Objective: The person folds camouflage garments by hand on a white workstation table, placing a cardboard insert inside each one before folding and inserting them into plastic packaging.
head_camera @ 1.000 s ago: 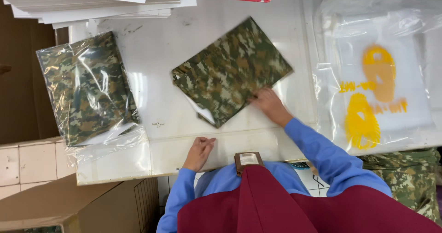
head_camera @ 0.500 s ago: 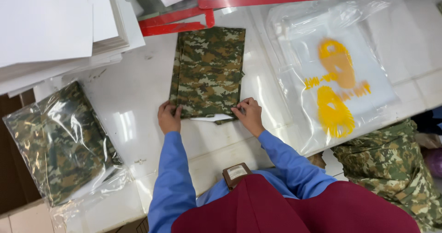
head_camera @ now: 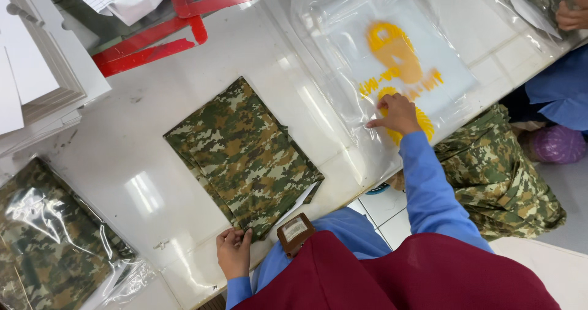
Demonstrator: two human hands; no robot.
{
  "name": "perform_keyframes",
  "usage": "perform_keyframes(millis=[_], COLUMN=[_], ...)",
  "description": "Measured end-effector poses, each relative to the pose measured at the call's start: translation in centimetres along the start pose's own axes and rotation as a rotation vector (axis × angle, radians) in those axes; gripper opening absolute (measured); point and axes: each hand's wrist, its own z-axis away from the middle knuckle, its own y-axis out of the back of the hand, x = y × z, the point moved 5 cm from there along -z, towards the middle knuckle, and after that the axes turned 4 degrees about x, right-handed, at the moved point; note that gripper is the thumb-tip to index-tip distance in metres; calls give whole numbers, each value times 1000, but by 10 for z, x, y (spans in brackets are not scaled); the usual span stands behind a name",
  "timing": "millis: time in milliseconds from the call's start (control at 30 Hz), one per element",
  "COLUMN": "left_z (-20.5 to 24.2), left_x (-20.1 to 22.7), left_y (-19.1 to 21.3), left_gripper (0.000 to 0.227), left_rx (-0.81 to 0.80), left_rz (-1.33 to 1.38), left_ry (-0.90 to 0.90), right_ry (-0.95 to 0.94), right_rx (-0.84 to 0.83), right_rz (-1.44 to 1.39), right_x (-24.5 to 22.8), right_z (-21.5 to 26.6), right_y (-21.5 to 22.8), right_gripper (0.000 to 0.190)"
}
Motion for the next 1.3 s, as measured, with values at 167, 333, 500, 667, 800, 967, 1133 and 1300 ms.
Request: perform_keyframes(millis=[167, 333, 500, 667, 800, 967, 1133, 1300], left_z=[6, 3, 9, -21, -69, -64, -80, -94], left_x=[33, 111, 218, 236, 155, 80, 92, 63], left_y=[21, 34, 14, -22, -2, 9, 21, 75], left_gripper=[57, 66, 100, 89, 30, 22, 18, 22], left_rx=[184, 78, -205, -311, 47, 130, 346, 474], left_rz=[-271, -77, 126, 742, 692, 590, 532, 559], left_ry=[-295, -394, -455, -353, -253, 64, -137, -47], right_ry=[155, 276, 498, 727, 630, 211, 239, 147], right_rx=[-115, 340, 417, -160, -20, 119, 73, 451], right_rz=[-204, -240, -572, -811, -801, -389, -396, -529], right_x=[3, -42, -186, -348, -296, -203, -192, -94], right_z=[-29, -60, -72, -2, -13, -2, -13, -52], right_y=[5, 37, 35, 21, -22, -78, -89, 0], right_gripper=[14, 15, 12, 32, 45, 63, 16, 17])
